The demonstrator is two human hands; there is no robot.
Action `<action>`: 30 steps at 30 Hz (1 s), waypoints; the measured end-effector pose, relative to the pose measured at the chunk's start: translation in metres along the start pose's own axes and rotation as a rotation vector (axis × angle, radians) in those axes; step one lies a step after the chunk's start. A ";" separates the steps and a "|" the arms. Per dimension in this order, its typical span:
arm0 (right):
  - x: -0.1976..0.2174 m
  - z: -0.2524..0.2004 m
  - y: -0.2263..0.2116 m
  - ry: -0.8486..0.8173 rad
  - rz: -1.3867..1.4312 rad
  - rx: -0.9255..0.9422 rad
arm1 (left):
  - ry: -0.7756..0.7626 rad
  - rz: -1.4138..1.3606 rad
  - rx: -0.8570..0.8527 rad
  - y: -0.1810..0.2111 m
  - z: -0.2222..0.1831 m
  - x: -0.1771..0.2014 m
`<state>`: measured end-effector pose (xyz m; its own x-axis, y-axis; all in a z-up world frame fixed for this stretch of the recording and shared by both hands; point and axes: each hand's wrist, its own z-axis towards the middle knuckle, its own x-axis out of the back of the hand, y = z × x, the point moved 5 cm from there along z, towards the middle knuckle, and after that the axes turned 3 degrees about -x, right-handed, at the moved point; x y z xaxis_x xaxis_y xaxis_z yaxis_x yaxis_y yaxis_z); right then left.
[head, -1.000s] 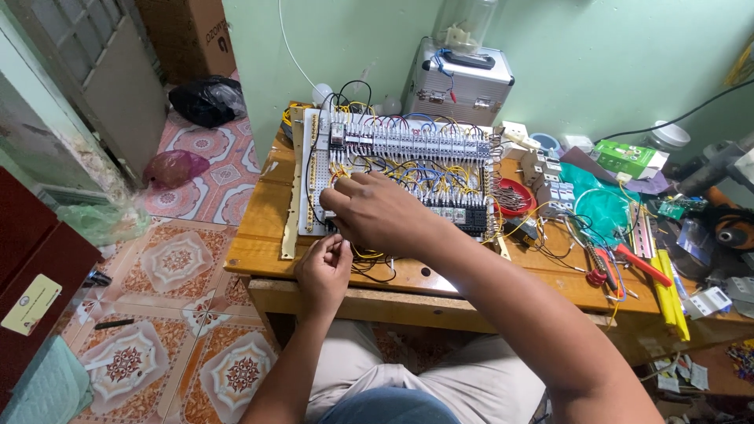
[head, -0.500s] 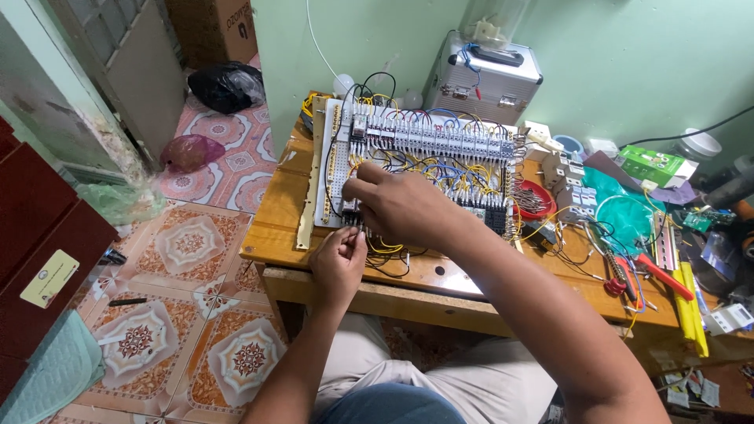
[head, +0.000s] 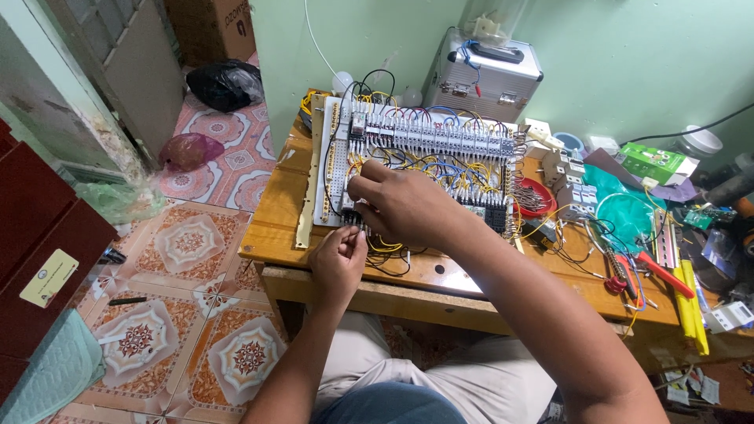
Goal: Connecting wires to terminal blocks on an electrical control panel using a screwdriver.
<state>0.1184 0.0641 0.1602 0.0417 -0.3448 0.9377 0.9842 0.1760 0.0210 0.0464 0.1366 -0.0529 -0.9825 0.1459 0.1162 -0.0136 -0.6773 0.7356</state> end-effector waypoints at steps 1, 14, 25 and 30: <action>0.001 0.000 -0.001 0.000 0.000 0.001 | 0.001 0.000 0.000 -0.002 -0.001 -0.001; 0.003 0.000 -0.005 -0.048 0.008 -0.014 | 0.035 -0.011 0.036 -0.011 -0.002 -0.006; -0.001 -0.003 -0.006 -0.019 0.045 -0.028 | 0.040 0.012 0.062 -0.006 -0.003 -0.006; 0.002 -0.004 -0.005 -0.062 0.096 -0.051 | 0.057 0.023 0.072 -0.002 0.000 -0.007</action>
<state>0.1143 0.0587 0.1603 0.1268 -0.2706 0.9543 0.9837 0.1576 -0.0860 0.0530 0.1365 -0.0552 -0.9913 0.0887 0.0970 0.0202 -0.6260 0.7795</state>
